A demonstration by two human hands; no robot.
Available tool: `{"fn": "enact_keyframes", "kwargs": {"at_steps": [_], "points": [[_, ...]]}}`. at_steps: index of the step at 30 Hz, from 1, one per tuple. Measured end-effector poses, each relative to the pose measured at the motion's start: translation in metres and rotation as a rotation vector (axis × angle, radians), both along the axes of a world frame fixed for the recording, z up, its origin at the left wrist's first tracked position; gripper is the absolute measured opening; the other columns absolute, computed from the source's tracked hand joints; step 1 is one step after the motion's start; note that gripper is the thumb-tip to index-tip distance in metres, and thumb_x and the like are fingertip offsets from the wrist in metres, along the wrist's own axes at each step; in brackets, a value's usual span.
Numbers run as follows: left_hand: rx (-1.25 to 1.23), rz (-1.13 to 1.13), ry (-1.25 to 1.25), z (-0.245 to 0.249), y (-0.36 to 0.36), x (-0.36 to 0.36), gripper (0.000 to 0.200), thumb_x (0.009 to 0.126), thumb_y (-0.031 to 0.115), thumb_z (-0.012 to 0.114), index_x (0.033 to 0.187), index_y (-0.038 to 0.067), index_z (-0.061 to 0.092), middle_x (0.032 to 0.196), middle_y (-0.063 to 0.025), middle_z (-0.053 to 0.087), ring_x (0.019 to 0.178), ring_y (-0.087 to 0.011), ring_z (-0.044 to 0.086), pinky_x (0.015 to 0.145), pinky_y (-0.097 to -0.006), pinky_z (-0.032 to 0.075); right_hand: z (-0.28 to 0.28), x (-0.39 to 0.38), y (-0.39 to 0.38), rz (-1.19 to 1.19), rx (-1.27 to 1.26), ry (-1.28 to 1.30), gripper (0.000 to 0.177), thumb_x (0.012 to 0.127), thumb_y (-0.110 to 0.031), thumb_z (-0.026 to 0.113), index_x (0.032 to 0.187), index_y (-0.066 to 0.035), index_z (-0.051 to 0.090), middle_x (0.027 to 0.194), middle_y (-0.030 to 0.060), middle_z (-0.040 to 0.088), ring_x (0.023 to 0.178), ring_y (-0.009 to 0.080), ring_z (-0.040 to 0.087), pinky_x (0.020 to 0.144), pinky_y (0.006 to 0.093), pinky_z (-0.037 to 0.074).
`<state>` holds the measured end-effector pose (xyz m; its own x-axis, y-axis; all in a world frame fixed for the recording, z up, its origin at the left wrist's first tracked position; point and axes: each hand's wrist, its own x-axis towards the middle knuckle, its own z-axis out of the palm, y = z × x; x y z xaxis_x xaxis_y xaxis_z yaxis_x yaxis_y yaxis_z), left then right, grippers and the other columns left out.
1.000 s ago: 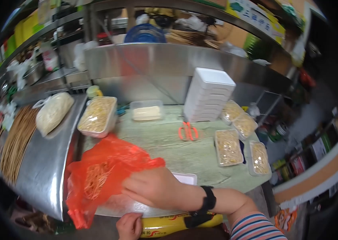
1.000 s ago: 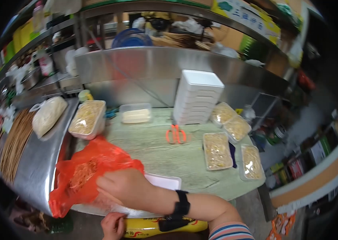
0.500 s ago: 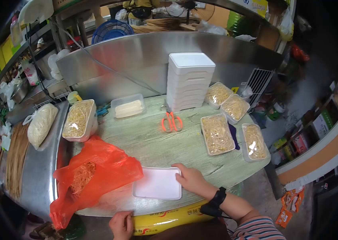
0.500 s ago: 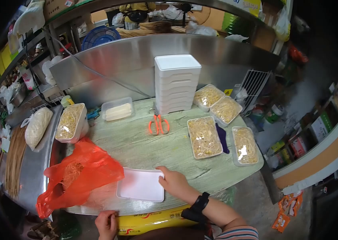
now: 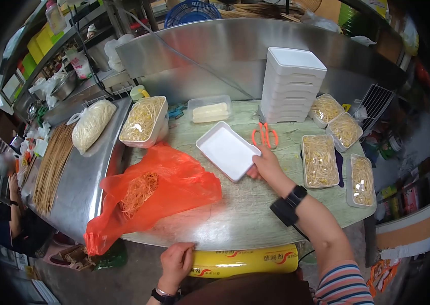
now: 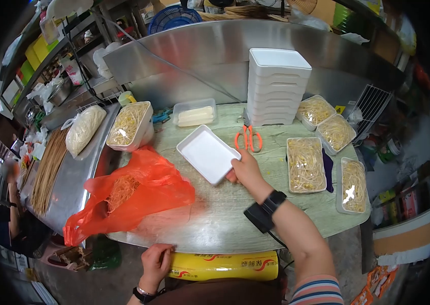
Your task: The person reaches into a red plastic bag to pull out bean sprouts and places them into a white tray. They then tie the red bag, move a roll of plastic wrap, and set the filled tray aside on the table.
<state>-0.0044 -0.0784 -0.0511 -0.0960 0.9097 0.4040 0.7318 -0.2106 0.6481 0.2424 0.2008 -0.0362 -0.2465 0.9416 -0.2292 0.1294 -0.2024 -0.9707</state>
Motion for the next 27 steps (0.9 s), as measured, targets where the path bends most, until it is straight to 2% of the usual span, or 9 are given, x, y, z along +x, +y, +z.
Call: {"fn": "enact_keyframes", "kwargs": {"at_steps": [6,8,10,12,16,18,22,24,27], "points": [[-0.248,-0.020,-0.051,0.055,0.026,0.006,0.017,0.080,0.007,0.073,0.095,0.006,0.067,0.085,-0.0087,0.065,0.067,-0.0237,0.065,0.060,-0.0317,0.053,-0.008,-0.012,-0.018,0.010,0.054,0.073,0.042,0.098,-0.022,0.053,0.133,-0.001,0.043,0.072,0.0084,0.063,0.051,0.0113,0.057,0.045,0.0245,0.044],[-0.250,-0.054,0.083,0.072,0.054,0.010,0.018,0.083,0.016,0.072,0.095,0.005,0.067,0.086,-0.0112,0.066,0.068,-0.0259,0.066,0.061,-0.0361,0.053,-0.028,0.011,-0.033,0.103,-0.025,0.017,0.033,0.098,-0.024,0.056,0.122,-0.002,0.052,0.069,0.0052,0.061,0.051,0.0093,0.054,0.044,0.0237,0.042],[-0.360,-0.096,0.535,0.070,0.085,0.015,0.022,0.087,0.027,0.066,0.096,0.006,0.068,0.087,-0.0119,0.066,0.074,-0.0264,0.067,0.061,-0.0382,0.053,-0.025,0.026,-0.048,0.106,-0.005,-0.027,0.021,0.099,-0.020,0.054,0.110,-0.003,0.059,0.068,0.0026,0.059,0.052,0.0068,0.052,0.045,0.0223,0.041],[-0.586,-0.187,0.572,0.063,0.112,0.025,0.018,0.085,0.021,0.063,0.091,0.005,0.067,0.084,-0.0160,0.066,0.072,-0.0316,0.067,0.062,-0.0426,0.053,-0.031,0.038,-0.056,0.121,0.025,0.049,0.017,0.100,-0.014,0.052,0.106,-0.002,0.061,0.069,0.0016,0.059,0.054,0.0055,0.052,0.048,0.0211,0.041],[-0.022,-0.201,0.789,0.026,0.122,0.030,0.011,0.080,0.013,0.060,0.086,0.005,0.066,0.082,-0.0149,0.065,0.068,-0.0325,0.065,0.060,-0.0421,0.053,-0.028,0.044,-0.065,0.166,0.072,0.087,0.014,0.099,-0.010,0.053,0.106,-0.001,0.061,0.070,0.0018,0.059,0.056,0.0054,0.052,0.050,0.0204,0.042],[-0.438,-0.257,0.595,0.026,0.111,0.035,0.017,0.082,0.022,0.063,0.083,0.005,0.063,0.076,-0.0153,0.064,0.063,-0.0317,0.064,0.058,-0.0423,0.052,-0.031,0.043,-0.066,0.170,0.106,0.091,0.014,0.097,-0.007,0.053,0.105,0.000,0.061,0.072,0.0023,0.059,0.057,0.0054,0.052,0.051,0.0207,0.043],[-0.117,-0.586,0.468,0.128,0.062,0.065,0.010,0.077,0.010,0.060,0.086,0.005,0.060,0.084,-0.0108,0.064,0.077,-0.0230,0.065,0.061,-0.0325,0.052,-0.034,0.042,-0.069,0.163,0.168,0.030,0.014,0.097,-0.007,0.054,0.105,0.000,0.062,0.072,0.0025,0.060,0.058,0.0057,0.053,0.051,0.0210,0.043],[0.311,-0.472,0.515,0.188,0.054,0.067,0.010,0.077,0.012,0.061,0.085,0.006,0.059,0.080,-0.0088,0.059,0.073,-0.0251,0.064,0.060,-0.0345,0.051,-0.036,0.044,-0.068,0.168,0.182,0.049,0.014,0.096,-0.008,0.055,0.104,0.000,0.063,0.072,0.0029,0.060,0.058,0.0060,0.054,0.052,0.0213,0.044],[0.104,-0.190,0.799,0.238,0.064,0.031,0.008,0.076,0.012,0.064,0.082,0.007,0.060,0.080,-0.0077,0.062,0.073,-0.0249,0.065,0.059,-0.0354,0.052,-0.041,0.043,-0.069,0.162,0.224,0.038,0.014,0.095,-0.007,0.056,0.105,0.000,0.063,0.073,0.0029,0.061,0.059,0.0061,0.055,0.053,0.0214,0.045]]}}
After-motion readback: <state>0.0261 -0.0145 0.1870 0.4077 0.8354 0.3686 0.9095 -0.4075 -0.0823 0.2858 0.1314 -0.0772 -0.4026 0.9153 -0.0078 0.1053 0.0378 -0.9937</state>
